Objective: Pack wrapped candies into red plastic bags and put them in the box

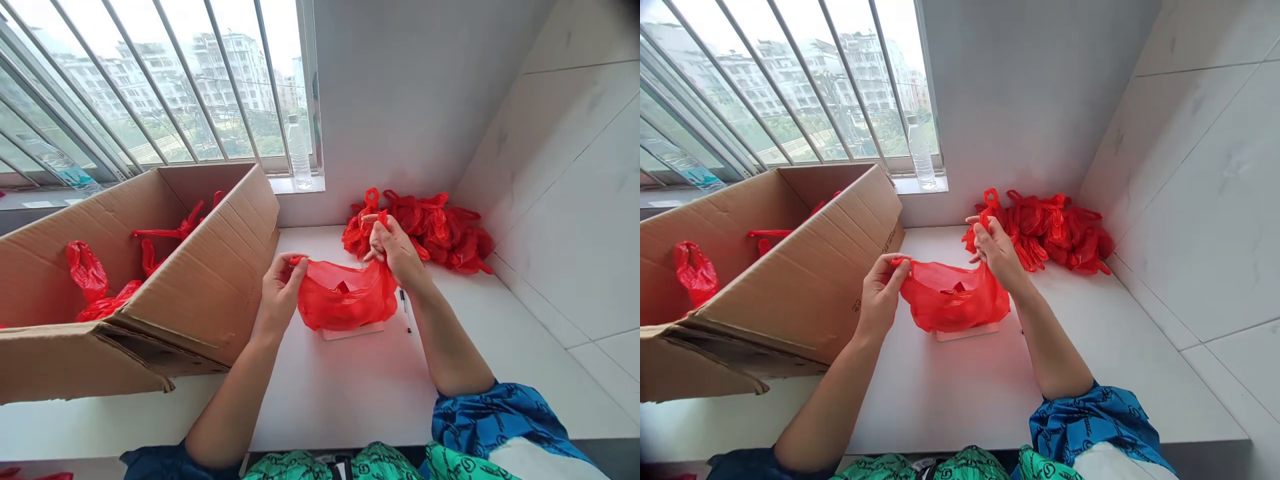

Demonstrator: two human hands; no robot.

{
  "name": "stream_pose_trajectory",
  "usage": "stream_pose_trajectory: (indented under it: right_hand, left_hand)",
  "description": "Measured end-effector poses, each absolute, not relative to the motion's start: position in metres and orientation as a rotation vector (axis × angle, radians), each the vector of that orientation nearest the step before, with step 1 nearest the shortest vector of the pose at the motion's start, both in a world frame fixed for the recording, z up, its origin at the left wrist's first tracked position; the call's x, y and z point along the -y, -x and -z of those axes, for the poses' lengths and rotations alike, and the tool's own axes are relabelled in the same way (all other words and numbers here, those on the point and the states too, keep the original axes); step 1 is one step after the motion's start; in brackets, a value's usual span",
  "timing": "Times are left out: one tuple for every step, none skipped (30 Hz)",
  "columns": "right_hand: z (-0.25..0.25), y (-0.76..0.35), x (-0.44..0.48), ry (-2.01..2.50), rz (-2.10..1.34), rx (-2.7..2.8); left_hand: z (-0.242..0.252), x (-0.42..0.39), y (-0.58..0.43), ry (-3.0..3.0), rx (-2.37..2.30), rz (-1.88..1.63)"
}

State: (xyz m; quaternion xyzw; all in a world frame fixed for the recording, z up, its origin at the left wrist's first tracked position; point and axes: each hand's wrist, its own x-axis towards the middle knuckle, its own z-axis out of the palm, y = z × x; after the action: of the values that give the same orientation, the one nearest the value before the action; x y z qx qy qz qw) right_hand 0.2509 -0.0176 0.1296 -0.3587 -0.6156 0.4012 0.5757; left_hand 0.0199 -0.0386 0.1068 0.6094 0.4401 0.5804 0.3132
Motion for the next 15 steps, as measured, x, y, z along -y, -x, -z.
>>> stream_pose_trajectory:
  right_hand:
    - [-0.129, -0.244, 0.017, 0.846, -0.923, 1.455]
    - [-0.13, -0.238, 0.018, 0.861, -0.905, 1.495]
    - [-0.13, -0.233, 0.02, 0.886, -0.887, 1.554]
    - [-0.13, -0.227, 0.022, 0.918, -0.87, 1.619]
    - [-0.13, -0.223, 0.025, 0.954, -0.851, 1.681]
    - [-0.13, -0.219, 0.028, 0.987, -0.833, 1.74]
    - [-0.13, -0.216, 0.029, 1.008, -0.815, 1.798]
    - [-0.13, -0.214, 0.03, 1.011, -0.798, 1.851]
    - [-0.13, -0.212, 0.03, 0.997, -0.787, 1.892]
    - [-0.129, -0.211, 0.029, 0.97, -0.78, 1.907]
    - [-0.129, -0.211, 0.027, 0.939, -0.783, 1.893]
    - [-0.129, -0.211, 0.025, 0.913, -0.796, 1.848]
    - [-0.129, -0.211, 0.023, 0.896, -0.824, 1.781]
    - [-0.129, -0.211, 0.021, 0.883, -0.865, 1.704]
    - [-0.128, -0.211, 0.019, 0.873, -0.915, 1.626]
  left_hand:
    - [-0.115, 0.036, -0.023, -1.541, -1.102, -1.571]
    - [-0.123, 0.034, -0.027, -1.518, -1.058, -1.592]
    - [-0.13, 0.032, -0.03, -1.542, -1.027, -1.604]
    - [-0.136, 0.03, -0.034, -1.607, -1.006, -1.612]
    - [-0.141, 0.028, -0.036, -1.699, -0.991, -1.61]
    - [-0.145, 0.027, -0.039, -1.806, -0.968, -1.584]
    - [-0.147, 0.025, -0.041, -1.91, -0.928, -1.534]
    - [-0.149, 0.024, -0.042, -1.994, -0.871, -1.466]
    - [-0.148, 0.022, -0.044, -2.045, -0.801, -1.405]
    - [-0.146, 0.021, -0.045, -2.057, -0.732, -1.377]
    - [-0.142, 0.02, -0.046, -2.031, -0.686, -1.408]
    - [-0.137, 0.019, -0.048, -1.974, -0.672, -1.49]
    - [-0.13, 0.018, -0.05, -1.903, -0.691, -1.585]
    - [-0.123, 0.018, -0.052, -1.835, -0.73, -1.646]
    - [-0.115, 0.019, -0.055, -1.781, -0.779, -1.644]
